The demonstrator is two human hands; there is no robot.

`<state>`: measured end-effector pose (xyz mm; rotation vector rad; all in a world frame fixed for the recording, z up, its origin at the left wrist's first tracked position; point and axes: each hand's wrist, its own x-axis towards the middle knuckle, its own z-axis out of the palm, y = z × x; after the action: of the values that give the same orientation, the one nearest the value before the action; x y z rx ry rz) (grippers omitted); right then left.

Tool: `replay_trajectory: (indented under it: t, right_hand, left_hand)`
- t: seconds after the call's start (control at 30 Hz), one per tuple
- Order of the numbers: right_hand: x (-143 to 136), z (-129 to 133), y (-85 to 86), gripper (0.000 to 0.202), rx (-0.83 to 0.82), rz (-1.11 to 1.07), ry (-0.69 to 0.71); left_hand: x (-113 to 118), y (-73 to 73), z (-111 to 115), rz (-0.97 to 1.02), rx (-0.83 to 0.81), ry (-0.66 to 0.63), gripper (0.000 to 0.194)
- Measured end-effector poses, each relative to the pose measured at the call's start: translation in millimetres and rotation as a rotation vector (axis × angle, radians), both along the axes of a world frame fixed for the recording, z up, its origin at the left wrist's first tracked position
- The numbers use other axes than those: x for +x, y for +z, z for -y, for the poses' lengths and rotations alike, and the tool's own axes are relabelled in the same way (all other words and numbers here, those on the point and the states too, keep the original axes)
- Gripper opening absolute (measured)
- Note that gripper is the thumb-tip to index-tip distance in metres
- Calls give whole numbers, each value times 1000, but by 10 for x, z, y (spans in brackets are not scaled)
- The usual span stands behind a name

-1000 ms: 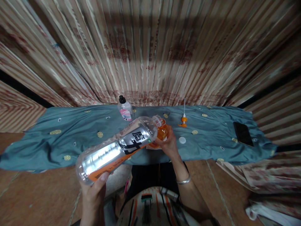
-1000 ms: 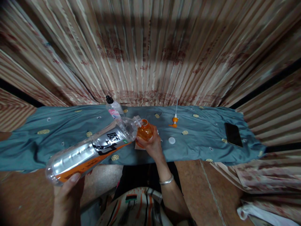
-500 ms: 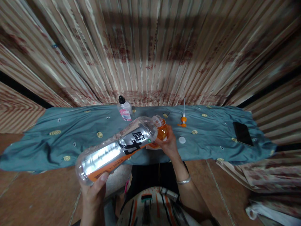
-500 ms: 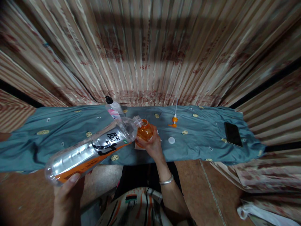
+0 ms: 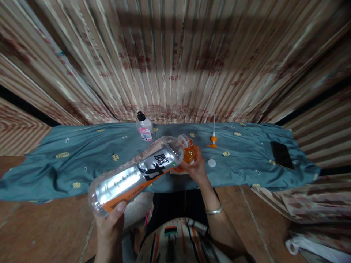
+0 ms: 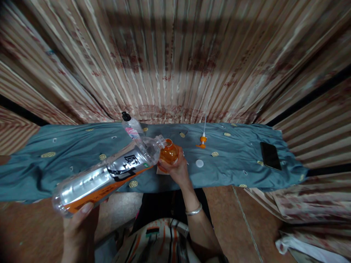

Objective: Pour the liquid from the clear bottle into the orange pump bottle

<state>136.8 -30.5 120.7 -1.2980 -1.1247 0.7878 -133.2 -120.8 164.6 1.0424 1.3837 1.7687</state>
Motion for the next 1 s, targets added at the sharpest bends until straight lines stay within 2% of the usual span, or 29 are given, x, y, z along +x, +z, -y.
replay_trajectory:
  t: [0.4,0.57,1.0]
  right_hand:
    - [13,-2,-12,67,-5,8,-6]
    - [7,-4,-13,69,-10,8,-7]
    - [10,14,-14,69,-11,-20,20]
  left_hand:
    - [85,117,-37,129,-13,10,73]
    - [100,114,-56,133,0,74,70]
    - [-4,98,-89,172,-32,45,77]
